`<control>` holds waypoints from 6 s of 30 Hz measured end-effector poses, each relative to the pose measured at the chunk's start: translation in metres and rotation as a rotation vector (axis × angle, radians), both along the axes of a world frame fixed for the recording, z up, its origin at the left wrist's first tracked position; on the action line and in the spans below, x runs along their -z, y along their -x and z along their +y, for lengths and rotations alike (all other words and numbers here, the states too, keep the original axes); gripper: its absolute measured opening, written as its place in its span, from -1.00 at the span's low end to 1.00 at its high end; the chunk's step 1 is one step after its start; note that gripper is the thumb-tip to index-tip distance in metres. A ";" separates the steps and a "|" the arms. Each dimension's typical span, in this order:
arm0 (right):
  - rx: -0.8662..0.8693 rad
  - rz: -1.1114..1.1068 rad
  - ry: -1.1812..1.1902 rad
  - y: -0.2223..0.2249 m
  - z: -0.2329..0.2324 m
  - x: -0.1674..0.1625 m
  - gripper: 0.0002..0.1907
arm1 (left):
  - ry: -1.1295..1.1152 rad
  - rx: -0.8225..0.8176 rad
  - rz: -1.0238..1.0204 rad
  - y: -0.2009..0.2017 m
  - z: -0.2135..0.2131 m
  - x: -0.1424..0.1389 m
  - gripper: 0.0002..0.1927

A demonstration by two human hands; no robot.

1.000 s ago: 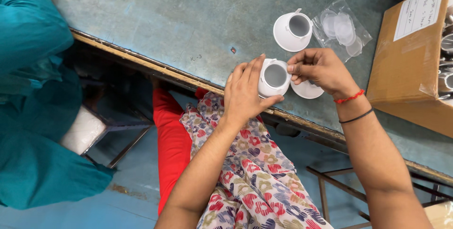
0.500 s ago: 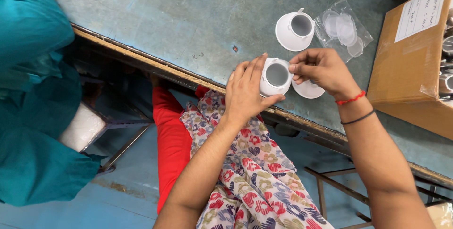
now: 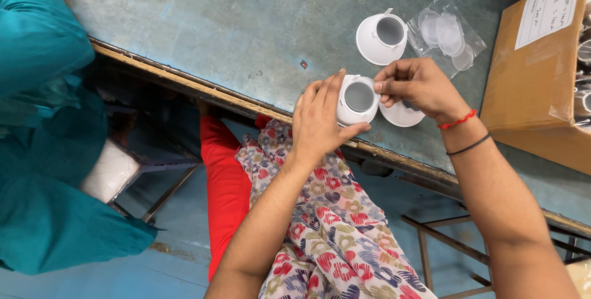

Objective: The person assembles small light fixtures by inserting circular plastic inserts into white plastic housings and then fitting metal reflector components into the housings. The person places completed units into a cardboard box on the right side of the table.

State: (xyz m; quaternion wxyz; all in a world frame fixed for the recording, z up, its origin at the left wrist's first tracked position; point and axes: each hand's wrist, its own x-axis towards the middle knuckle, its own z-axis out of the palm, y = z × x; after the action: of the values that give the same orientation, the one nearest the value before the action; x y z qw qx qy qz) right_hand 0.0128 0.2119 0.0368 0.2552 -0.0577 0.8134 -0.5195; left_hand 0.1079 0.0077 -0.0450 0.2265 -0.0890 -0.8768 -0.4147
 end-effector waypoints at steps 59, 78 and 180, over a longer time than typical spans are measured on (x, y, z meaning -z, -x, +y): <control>-0.257 0.594 -0.398 -0.013 -0.011 0.008 -0.43 | 0.030 0.116 0.268 -0.015 -0.023 0.007 -0.52; -0.565 0.445 -0.327 0.028 -0.027 -0.015 -0.38 | -0.035 0.167 0.156 -0.003 -0.020 -0.010 -0.56; 0.463 0.508 0.507 0.030 0.084 0.021 -0.87 | 0.121 -0.155 0.165 -0.035 -0.041 -0.011 -0.67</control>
State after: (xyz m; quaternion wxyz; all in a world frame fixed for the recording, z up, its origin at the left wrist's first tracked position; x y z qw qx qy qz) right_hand -0.0176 0.2964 0.0156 -0.0991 -0.0606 0.6885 -0.7159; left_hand 0.1426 -0.0334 -0.0344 0.3234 -0.0682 -0.8828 -0.3337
